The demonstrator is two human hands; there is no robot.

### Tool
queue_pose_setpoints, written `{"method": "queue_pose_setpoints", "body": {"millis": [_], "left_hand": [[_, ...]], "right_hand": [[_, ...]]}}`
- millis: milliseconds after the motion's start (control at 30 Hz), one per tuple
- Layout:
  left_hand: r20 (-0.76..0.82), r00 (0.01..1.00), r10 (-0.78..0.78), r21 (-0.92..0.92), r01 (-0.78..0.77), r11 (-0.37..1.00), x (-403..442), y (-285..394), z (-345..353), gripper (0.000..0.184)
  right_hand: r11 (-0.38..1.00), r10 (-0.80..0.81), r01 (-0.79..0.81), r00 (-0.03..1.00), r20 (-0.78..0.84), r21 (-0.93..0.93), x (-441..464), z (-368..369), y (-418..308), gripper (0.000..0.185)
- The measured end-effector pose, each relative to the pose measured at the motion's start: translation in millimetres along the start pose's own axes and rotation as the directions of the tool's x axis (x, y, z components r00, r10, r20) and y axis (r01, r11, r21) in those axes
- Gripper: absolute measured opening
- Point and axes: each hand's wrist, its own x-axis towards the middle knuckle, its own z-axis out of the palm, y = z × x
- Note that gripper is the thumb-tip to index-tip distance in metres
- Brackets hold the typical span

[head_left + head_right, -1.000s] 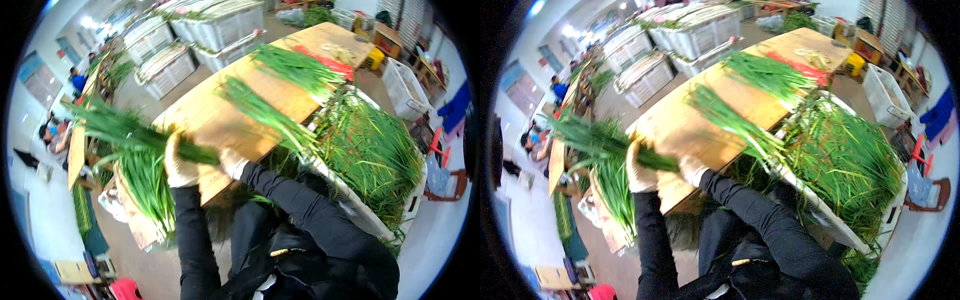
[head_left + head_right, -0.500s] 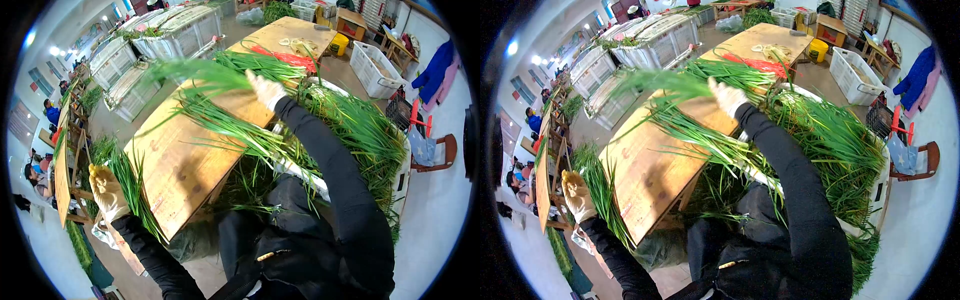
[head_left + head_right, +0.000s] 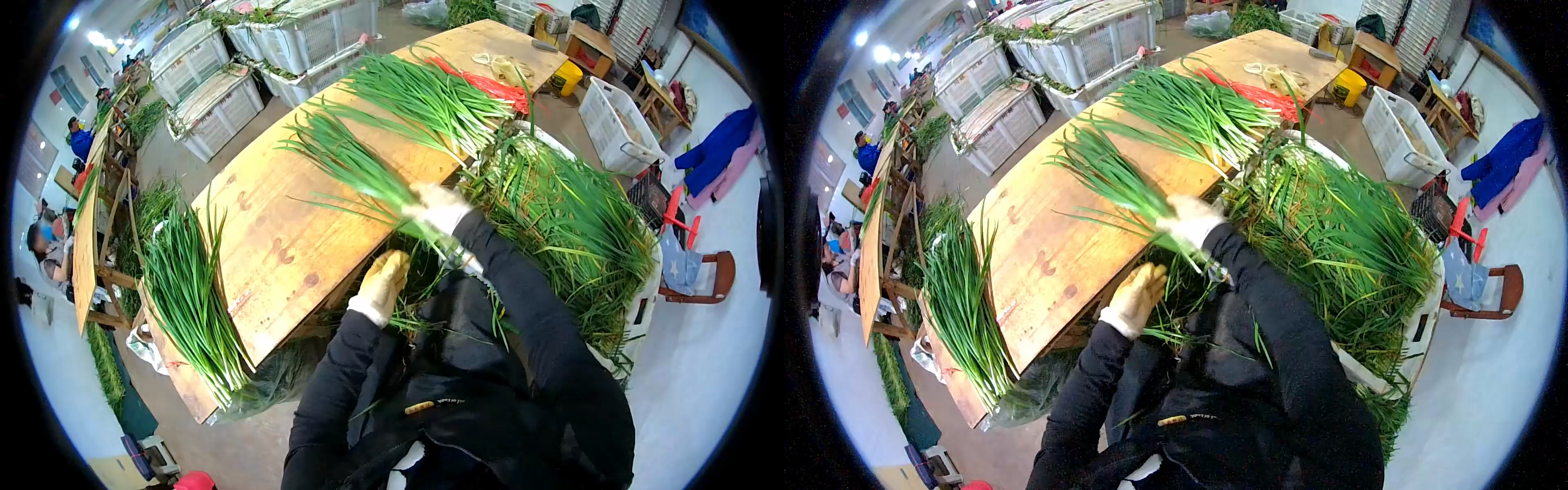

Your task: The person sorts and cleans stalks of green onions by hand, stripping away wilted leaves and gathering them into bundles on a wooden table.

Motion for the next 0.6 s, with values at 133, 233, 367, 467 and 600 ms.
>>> {"method": "queue_pose_setpoints", "body": {"millis": [133, 233, 367, 467, 600], "left_hand": [[0.006, 0.994, 0.111, -0.156, -0.109, 0.982, 9.1, 5.8, 3.8, 0.021], [-0.09, 0.962, 0.258, -0.094, -0.266, 0.959, -9.7, 15.1, 16.4, 0.021], [0.032, 0.867, 0.497, -0.106, -0.492, 0.864, -30.8, 41.0, 22.1, 0.023], [-0.046, 0.853, 0.519, -0.186, -0.518, 0.835, -44.0, 56.2, 33.7, 0.025], [-0.141, 0.945, 0.295, -0.206, -0.32, 0.925, -55.8, 34.7, 5.1, 0.023]], "right_hand": [[0.994, 0.003, 0.004, 0.998, -0.064, 0.109, -31.1, 49.6, -33.6, 0.055], [0.87, -0.277, 0.406, 0.872, -0.404, 0.279, -33.3, 79.4, -34.0, 0.058], [0.794, -0.416, 0.582, 0.732, -0.539, 0.177, -40.2, 39.4, -77.6, 0.055], [0.808, -0.372, 0.56, 0.727, -0.577, 0.185, -21.2, 14.3, -87.3, 0.051], [0.932, -0.356, 0.299, 0.864, -0.357, -0.206, 32.7, -26.7, -39.8, 0.048]]}}
